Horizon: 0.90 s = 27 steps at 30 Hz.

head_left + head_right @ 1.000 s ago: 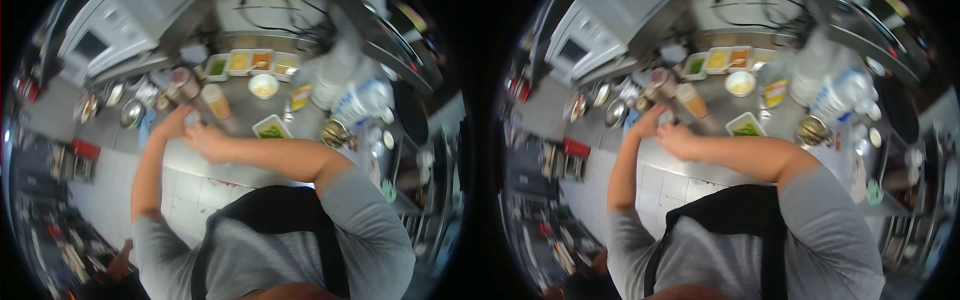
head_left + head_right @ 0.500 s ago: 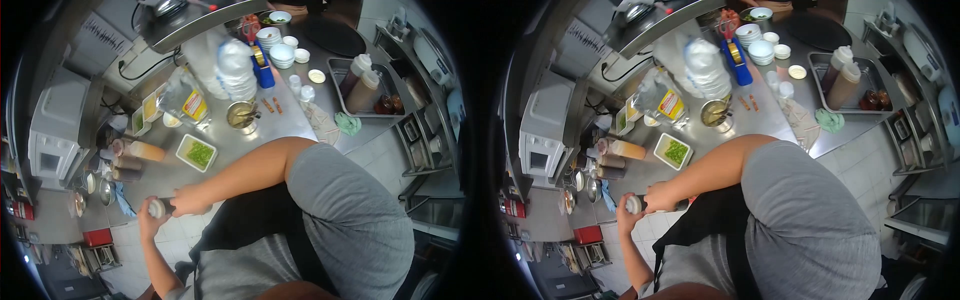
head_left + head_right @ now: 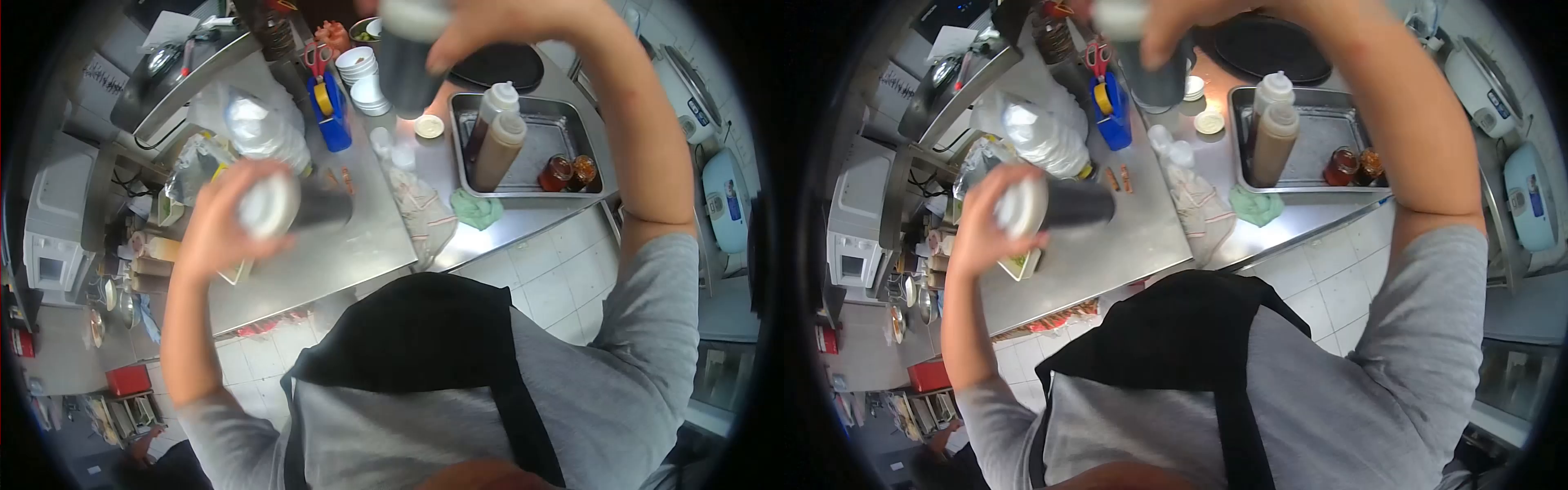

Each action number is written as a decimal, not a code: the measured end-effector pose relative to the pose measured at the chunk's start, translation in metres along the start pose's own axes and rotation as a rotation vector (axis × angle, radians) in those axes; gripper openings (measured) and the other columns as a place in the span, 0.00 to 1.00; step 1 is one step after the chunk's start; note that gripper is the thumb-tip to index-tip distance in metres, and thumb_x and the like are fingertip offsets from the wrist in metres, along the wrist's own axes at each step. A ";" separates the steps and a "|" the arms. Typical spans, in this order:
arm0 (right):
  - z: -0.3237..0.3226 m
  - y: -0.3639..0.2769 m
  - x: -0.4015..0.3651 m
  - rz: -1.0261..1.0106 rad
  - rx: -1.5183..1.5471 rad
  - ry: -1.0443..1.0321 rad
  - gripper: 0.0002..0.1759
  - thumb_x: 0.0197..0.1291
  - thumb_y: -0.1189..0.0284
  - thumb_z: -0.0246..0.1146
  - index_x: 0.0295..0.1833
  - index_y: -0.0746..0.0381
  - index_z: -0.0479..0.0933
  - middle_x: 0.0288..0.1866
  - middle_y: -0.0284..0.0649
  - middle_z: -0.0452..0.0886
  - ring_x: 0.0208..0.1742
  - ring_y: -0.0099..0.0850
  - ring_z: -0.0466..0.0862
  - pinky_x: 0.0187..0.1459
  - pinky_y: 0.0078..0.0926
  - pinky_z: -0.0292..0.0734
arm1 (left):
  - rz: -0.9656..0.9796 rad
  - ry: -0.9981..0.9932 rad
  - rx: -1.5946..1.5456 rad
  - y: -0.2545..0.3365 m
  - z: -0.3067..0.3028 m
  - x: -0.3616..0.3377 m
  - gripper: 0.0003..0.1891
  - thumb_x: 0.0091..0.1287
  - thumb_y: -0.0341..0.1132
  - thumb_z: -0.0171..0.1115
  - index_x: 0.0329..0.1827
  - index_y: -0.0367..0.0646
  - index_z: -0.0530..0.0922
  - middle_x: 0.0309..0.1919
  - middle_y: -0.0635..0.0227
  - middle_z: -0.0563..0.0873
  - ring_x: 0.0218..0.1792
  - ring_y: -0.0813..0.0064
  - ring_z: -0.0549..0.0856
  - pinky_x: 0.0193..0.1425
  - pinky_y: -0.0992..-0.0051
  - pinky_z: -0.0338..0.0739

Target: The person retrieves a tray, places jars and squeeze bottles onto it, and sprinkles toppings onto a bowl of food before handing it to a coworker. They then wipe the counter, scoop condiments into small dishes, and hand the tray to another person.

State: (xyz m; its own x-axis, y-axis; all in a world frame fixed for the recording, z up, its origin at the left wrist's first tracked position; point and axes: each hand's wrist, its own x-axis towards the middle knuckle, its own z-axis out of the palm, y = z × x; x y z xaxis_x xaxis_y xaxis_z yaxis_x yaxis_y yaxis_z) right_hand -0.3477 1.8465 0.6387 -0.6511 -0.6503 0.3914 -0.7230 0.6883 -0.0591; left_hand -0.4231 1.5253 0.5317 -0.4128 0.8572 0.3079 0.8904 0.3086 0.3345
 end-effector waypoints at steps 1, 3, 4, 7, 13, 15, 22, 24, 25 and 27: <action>-0.007 0.017 -0.012 0.174 -0.149 0.000 0.29 0.26 0.72 0.75 0.43 0.63 0.77 0.37 0.45 0.82 0.40 0.41 0.82 0.43 0.32 0.77 | 0.045 0.003 -0.036 0.003 0.014 0.036 0.35 0.36 0.42 0.77 0.51 0.42 0.76 0.46 0.60 0.83 0.49 0.62 0.81 0.55 0.65 0.73; -0.021 0.040 -0.044 0.526 -0.296 -0.056 0.29 0.27 0.71 0.76 0.43 0.62 0.77 0.39 0.46 0.81 0.43 0.42 0.82 0.44 0.34 0.76 | 0.118 0.022 -0.043 0.002 0.041 0.102 0.36 0.37 0.39 0.77 0.54 0.45 0.74 0.45 0.61 0.83 0.48 0.63 0.82 0.54 0.67 0.73; -0.019 0.069 -0.064 0.456 -0.427 0.012 0.30 0.26 0.71 0.76 0.43 0.62 0.77 0.39 0.47 0.81 0.43 0.43 0.81 0.44 0.35 0.76 | 0.127 0.034 -0.066 0.002 0.055 0.134 0.36 0.38 0.39 0.77 0.55 0.47 0.74 0.45 0.61 0.83 0.47 0.63 0.82 0.54 0.67 0.74; -0.006 0.113 -0.112 0.663 -0.438 -0.086 0.27 0.32 0.69 0.75 0.44 0.60 0.77 0.44 0.50 0.77 0.44 0.48 0.78 0.46 0.39 0.74 | 0.190 0.112 -0.066 -0.004 0.102 0.221 0.35 0.39 0.40 0.77 0.55 0.50 0.73 0.43 0.62 0.83 0.44 0.65 0.83 0.51 0.68 0.75; 0.101 0.210 -0.205 0.749 -0.207 -0.012 0.35 0.21 0.75 0.77 0.45 0.56 0.75 0.39 0.46 0.79 0.46 0.47 0.79 0.51 0.39 0.73 | 0.228 0.114 -0.052 -0.047 0.214 0.334 0.35 0.38 0.42 0.77 0.53 0.49 0.73 0.43 0.60 0.83 0.46 0.59 0.82 0.51 0.66 0.75; 0.132 0.216 -0.215 0.791 -0.117 0.003 0.35 0.22 0.74 0.78 0.46 0.55 0.76 0.43 0.46 0.78 0.47 0.48 0.79 0.51 0.40 0.74 | 0.192 -0.027 -0.078 -0.049 0.242 0.343 0.35 0.36 0.42 0.77 0.52 0.49 0.73 0.44 0.58 0.83 0.49 0.59 0.81 0.52 0.65 0.75; 0.205 0.240 -0.211 0.859 0.011 0.158 0.30 0.29 0.76 0.73 0.45 0.58 0.73 0.42 0.49 0.80 0.47 0.51 0.79 0.48 0.43 0.74 | 0.156 -0.211 -0.091 -0.073 0.300 0.350 0.36 0.34 0.36 0.77 0.52 0.48 0.72 0.44 0.57 0.82 0.49 0.55 0.80 0.52 0.64 0.75; 0.221 0.248 -0.210 0.794 0.006 0.206 0.26 0.36 0.78 0.69 0.46 0.58 0.73 0.43 0.51 0.80 0.47 0.52 0.79 0.48 0.44 0.73 | 0.139 -0.232 -0.116 -0.078 0.309 0.346 0.39 0.32 0.32 0.77 0.53 0.48 0.71 0.44 0.57 0.82 0.49 0.54 0.80 0.53 0.64 0.74; 0.228 0.250 -0.211 0.763 0.008 0.230 0.24 0.39 0.79 0.67 0.46 0.58 0.73 0.43 0.51 0.79 0.47 0.52 0.79 0.47 0.44 0.73 | 0.137 -0.225 -0.115 -0.079 0.311 0.344 0.39 0.32 0.32 0.77 0.54 0.49 0.71 0.45 0.56 0.81 0.49 0.54 0.80 0.54 0.64 0.74; 0.232 0.249 -0.214 0.717 0.036 0.272 0.22 0.42 0.81 0.63 0.48 0.59 0.72 0.43 0.52 0.79 0.47 0.53 0.78 0.48 0.45 0.72 | 0.127 -0.211 -0.112 -0.081 0.318 0.339 0.40 0.32 0.31 0.77 0.55 0.49 0.70 0.46 0.55 0.81 0.50 0.53 0.80 0.55 0.63 0.74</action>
State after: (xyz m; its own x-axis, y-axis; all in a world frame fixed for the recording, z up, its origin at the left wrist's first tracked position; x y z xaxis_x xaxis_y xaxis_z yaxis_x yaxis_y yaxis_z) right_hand -0.4423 2.0825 0.3277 -0.8871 0.0568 0.4581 -0.1551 0.8980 -0.4118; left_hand -0.5742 1.9214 0.3260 -0.2397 0.9566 0.1656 0.9008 0.1555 0.4054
